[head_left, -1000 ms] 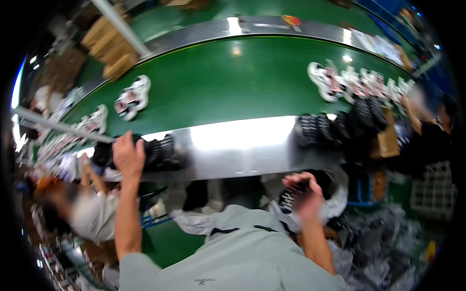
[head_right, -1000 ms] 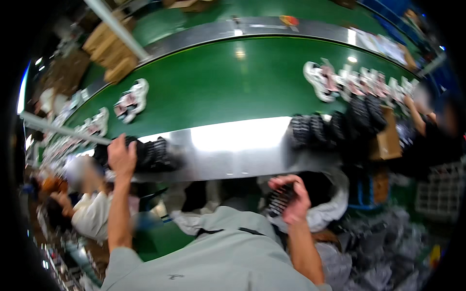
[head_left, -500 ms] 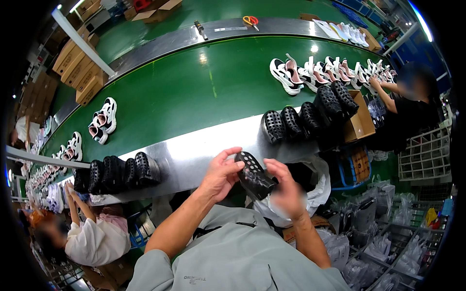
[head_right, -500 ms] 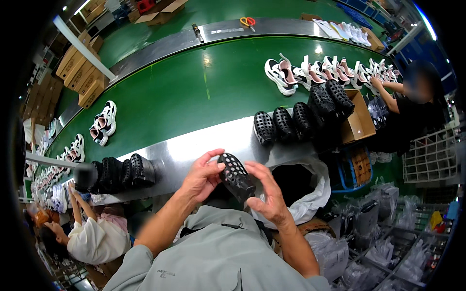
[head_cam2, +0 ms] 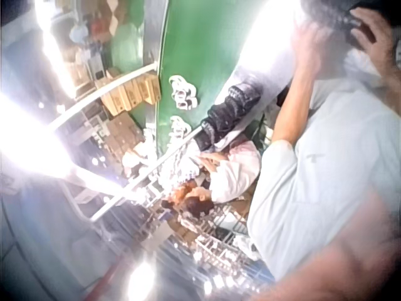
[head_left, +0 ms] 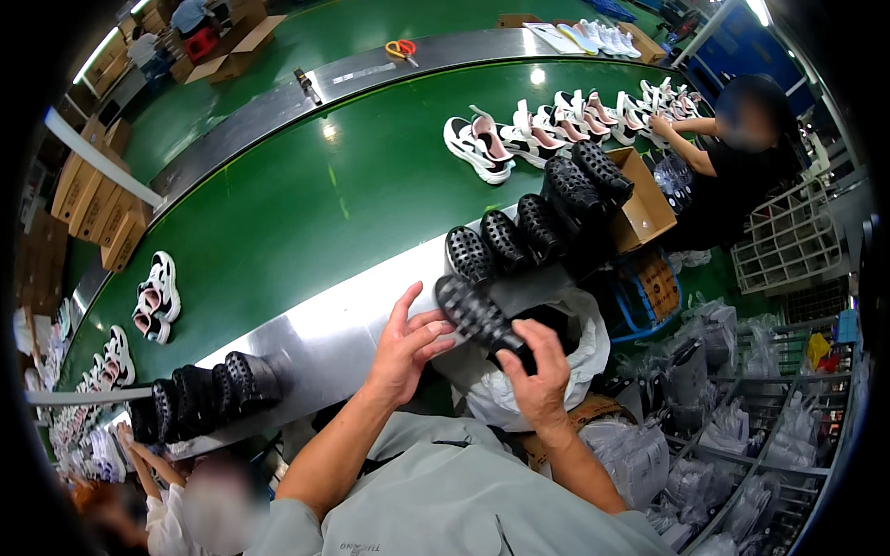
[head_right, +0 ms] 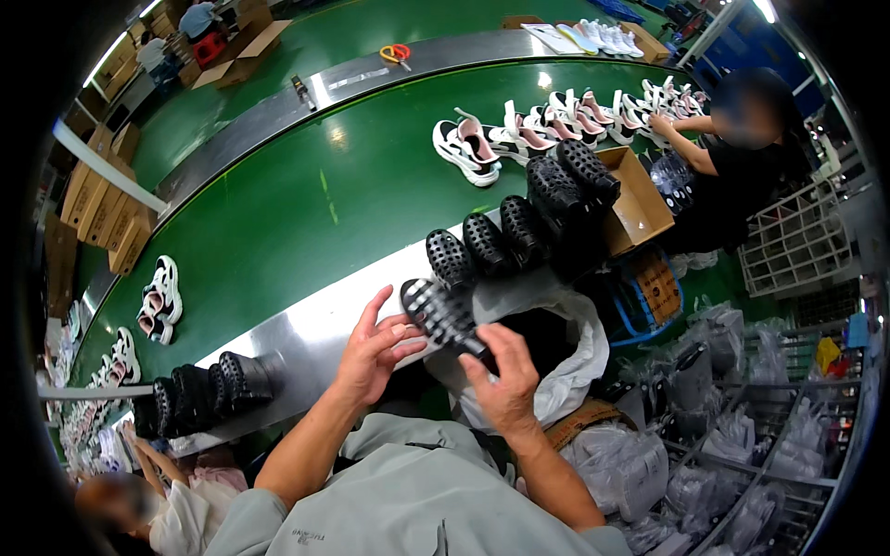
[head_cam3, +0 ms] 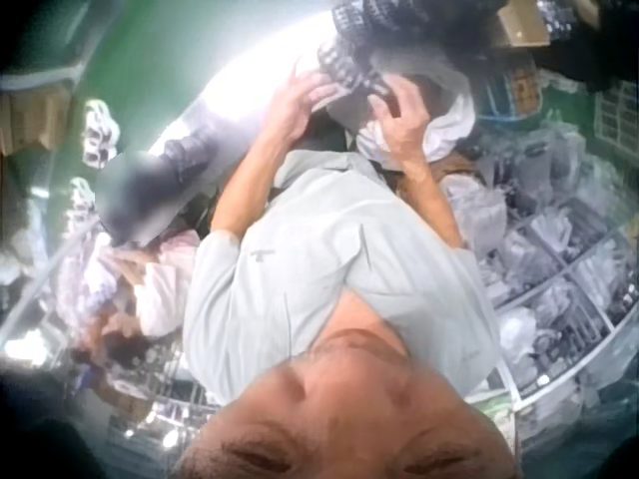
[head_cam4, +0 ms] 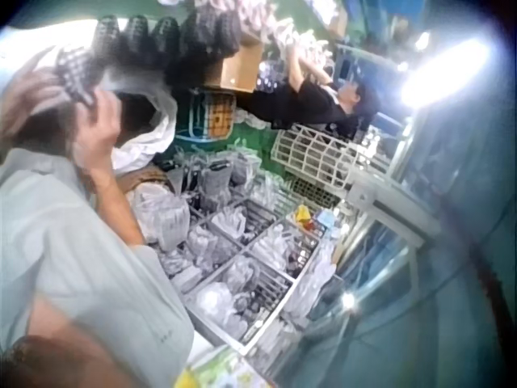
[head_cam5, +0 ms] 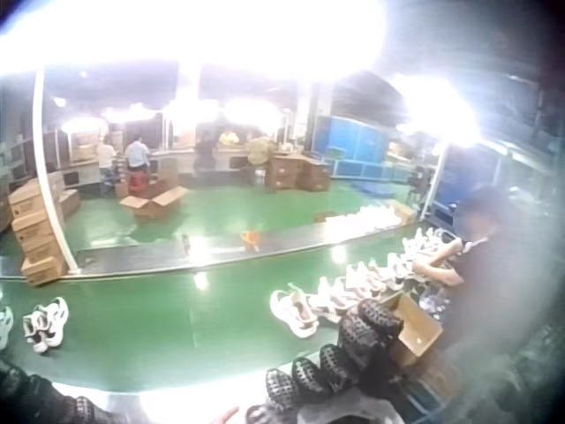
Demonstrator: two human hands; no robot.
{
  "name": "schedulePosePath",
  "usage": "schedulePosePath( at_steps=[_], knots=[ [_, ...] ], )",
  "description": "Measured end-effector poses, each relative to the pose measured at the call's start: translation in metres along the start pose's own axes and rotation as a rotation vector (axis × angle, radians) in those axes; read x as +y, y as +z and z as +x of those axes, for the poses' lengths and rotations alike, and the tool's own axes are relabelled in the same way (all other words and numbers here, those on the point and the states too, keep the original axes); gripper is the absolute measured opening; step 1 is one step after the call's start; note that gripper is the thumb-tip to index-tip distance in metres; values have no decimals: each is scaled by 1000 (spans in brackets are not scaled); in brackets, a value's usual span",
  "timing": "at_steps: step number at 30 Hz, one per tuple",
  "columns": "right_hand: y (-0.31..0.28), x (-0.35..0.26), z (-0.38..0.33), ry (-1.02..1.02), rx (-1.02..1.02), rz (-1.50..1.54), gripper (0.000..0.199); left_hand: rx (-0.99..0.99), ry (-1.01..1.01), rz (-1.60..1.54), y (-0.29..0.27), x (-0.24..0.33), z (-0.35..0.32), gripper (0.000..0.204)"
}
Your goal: The person assembles shoes on a production line by placing insoles into sneakers and organizing them on the workbench, and then collects black shoe components from a large white bag to sort them onto the conveyor belt.
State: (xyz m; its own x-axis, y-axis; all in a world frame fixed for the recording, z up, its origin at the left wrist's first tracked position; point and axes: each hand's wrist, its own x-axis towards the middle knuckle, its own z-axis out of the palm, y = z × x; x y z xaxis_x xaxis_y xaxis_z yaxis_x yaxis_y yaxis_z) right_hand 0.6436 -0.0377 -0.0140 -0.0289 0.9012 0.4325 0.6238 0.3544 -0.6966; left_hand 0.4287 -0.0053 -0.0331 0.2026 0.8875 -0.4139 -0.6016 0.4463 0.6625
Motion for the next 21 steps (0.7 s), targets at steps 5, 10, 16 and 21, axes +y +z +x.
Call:
schedulePosePath(
  at_steps=[5, 10, 16, 21],
  knots=[
    [-5, 50, 54, 51, 245, -268, 37, 91, -133, 428, -42, -17, 22, 33],
    [6, 115, 89, 67, 285, -353, 38, 107, -246, 456, -67, -25, 25, 23],
    [32, 150, 102, 43, 218, -567, 42, 72, -298, 539, -85, -19, 28, 23],
    [29, 130, 105, 41, 264, -608, 43, 25, -308, 641, -88, -16, 36, 20]
  ],
)
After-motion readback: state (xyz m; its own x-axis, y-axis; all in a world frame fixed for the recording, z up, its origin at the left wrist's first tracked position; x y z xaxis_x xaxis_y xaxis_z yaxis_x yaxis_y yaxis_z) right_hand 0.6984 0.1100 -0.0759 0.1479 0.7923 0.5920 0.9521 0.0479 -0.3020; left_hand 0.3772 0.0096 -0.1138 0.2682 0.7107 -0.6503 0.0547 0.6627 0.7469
